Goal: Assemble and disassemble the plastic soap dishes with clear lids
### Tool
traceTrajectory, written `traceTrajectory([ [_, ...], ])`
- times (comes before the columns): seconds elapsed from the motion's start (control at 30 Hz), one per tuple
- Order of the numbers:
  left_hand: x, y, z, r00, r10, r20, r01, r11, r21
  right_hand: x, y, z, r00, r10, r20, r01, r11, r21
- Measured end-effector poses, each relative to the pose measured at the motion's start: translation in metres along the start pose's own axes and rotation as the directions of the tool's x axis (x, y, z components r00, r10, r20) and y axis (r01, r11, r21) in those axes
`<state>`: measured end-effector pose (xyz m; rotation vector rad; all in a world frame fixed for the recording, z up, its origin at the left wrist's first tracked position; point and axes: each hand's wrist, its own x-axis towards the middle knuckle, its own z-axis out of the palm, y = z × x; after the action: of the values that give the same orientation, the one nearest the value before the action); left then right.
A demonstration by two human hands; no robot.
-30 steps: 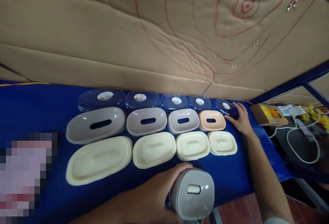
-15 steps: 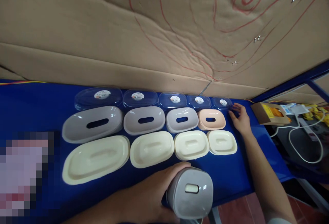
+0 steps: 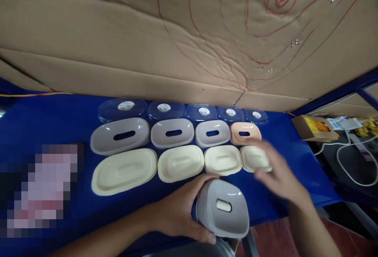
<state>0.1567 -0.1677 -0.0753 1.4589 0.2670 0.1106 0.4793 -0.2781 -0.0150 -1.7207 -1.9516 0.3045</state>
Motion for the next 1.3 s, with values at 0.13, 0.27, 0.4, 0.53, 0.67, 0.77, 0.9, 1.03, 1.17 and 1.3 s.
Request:
traceTrajectory([
  [0.13,0.000,-0.004,0.006,0.985,0.140,-0.103,-0.143,0.989,-0.026,-0.032,-0.073,0.046,0.911,-0.159,0.381,0.143,0.987,0.070],
  [0.27,0.002,-0.007,0.008,0.978,0.174,-0.117,-0.171,0.985,0.035,-0.055,-0.085,0.076,0.965,-0.015,0.262,-0.004,0.997,0.073],
  [0.4,0.004,-0.004,0.006,0.979,0.162,-0.124,-0.158,0.987,0.041,-0.060,-0.080,0.085,0.993,0.025,0.117,-0.049,0.977,0.208],
  [0.53,0.005,-0.004,0.004,0.976,0.157,-0.148,-0.152,0.987,0.043,-0.057,-0.075,0.092,0.999,0.032,0.012,-0.035,0.947,0.319],
  [0.67,0.002,-0.007,0.003,0.984,0.101,-0.148,-0.085,0.990,0.112,-0.066,-0.059,0.090,0.959,0.186,-0.215,-0.092,0.918,0.386],
  [0.77,0.001,-0.008,0.004,0.992,0.093,-0.087,-0.077,0.982,0.174,-0.079,-0.024,0.061,0.852,0.258,-0.456,-0.144,0.952,0.269],
  [0.9,0.000,-0.007,0.007,0.995,0.091,-0.044,-0.080,0.976,0.205,-0.096,0.063,-0.003,0.754,0.291,-0.589,-0.406,0.911,-0.069],
  [1.03,0.000,-0.007,0.007,0.994,0.094,-0.052,-0.082,0.976,0.204,-0.108,0.144,-0.038,0.833,0.345,-0.432,-0.481,0.837,-0.260],
  [1.17,0.000,-0.006,0.006,0.997,0.067,-0.044,-0.057,0.979,0.198,-0.101,0.168,-0.037,0.889,0.330,-0.318,-0.438,0.816,-0.377],
  [1.3,0.000,-0.005,0.005,0.997,0.062,-0.049,-0.051,0.976,0.210,-0.100,0.164,-0.033,0.899,0.303,-0.316,-0.420,0.800,-0.428],
])
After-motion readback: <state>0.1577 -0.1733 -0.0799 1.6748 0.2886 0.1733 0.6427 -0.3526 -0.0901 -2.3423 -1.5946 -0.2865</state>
